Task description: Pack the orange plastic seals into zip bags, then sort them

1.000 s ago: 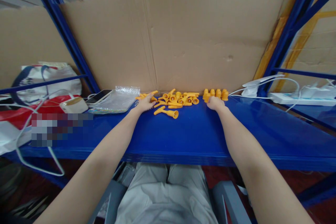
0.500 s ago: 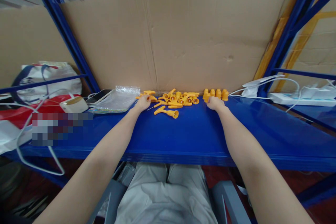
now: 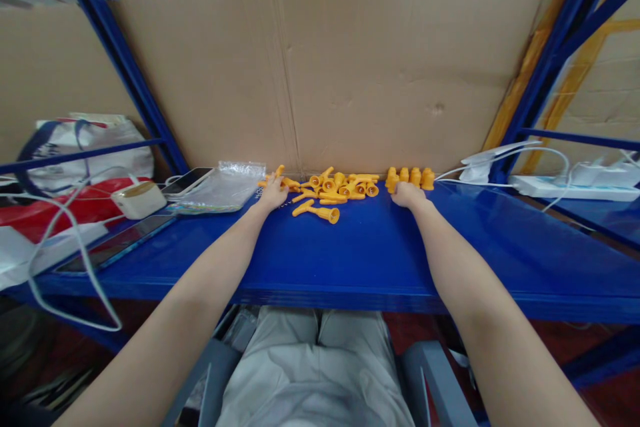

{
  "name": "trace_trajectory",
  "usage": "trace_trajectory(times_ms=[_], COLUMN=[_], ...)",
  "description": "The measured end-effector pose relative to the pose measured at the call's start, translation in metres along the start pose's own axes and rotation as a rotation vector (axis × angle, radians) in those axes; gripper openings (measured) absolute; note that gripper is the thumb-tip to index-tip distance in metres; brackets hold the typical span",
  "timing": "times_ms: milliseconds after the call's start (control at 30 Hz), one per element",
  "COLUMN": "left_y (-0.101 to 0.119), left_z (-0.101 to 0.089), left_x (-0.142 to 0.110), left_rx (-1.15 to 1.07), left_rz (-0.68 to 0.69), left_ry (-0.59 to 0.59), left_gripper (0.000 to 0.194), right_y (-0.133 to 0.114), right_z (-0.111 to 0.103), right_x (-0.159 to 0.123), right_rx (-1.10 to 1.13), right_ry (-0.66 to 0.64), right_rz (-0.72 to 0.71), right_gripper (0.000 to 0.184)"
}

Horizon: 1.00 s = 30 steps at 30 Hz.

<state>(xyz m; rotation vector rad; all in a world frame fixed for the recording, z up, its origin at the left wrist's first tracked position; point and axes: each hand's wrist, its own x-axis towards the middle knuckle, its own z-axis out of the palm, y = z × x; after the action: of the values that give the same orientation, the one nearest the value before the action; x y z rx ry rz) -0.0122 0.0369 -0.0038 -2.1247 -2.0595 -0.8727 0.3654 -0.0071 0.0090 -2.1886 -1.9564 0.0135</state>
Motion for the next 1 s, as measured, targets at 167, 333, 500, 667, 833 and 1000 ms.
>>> trace_trajectory(times_ms=[167,333,500,667,833,1000], left_y=[0.007,0.017,0.018,0.020,0.026,0.037], left_z=[-0.011,-0.015,-0.013,-0.009,-0.005,-0.015], left_x=[-0.003,-0.007,-0.012,-0.014,-0.017,-0.015], left_rx=[-0.020,-0.020,0.141,0.238,0.203,-0.015], left_rz=[0.100,0.310,0.257,0.223,0.233,0.464], left_ry=[0.057,-0.069,-0.238,-0.300,-0.219,0.042], left_gripper=[0.038,0.025,0.031,0.048,0.041,0.031], right_y=[-0.013,-0.054,-0.103,-0.135,-0.145,-0.136], right_z=[-0.007,-0.030,-0.038,-0.016,-0.003,-0.010], right_x=[-0.010,-0.037,-0.065,-0.081,-0.088,-0.083], right_rx=[-0.071,-0.111,-0.047,0.039,-0.097,-0.178], right_ry=[0.093,0.142,0.194,0.100,0.052,0.187], right_rz=[-0.006,0.001,-0.285,-0.666,-0.688,-0.595], right_gripper=[0.053,0.045,0.045,0.041,0.029,0.030])
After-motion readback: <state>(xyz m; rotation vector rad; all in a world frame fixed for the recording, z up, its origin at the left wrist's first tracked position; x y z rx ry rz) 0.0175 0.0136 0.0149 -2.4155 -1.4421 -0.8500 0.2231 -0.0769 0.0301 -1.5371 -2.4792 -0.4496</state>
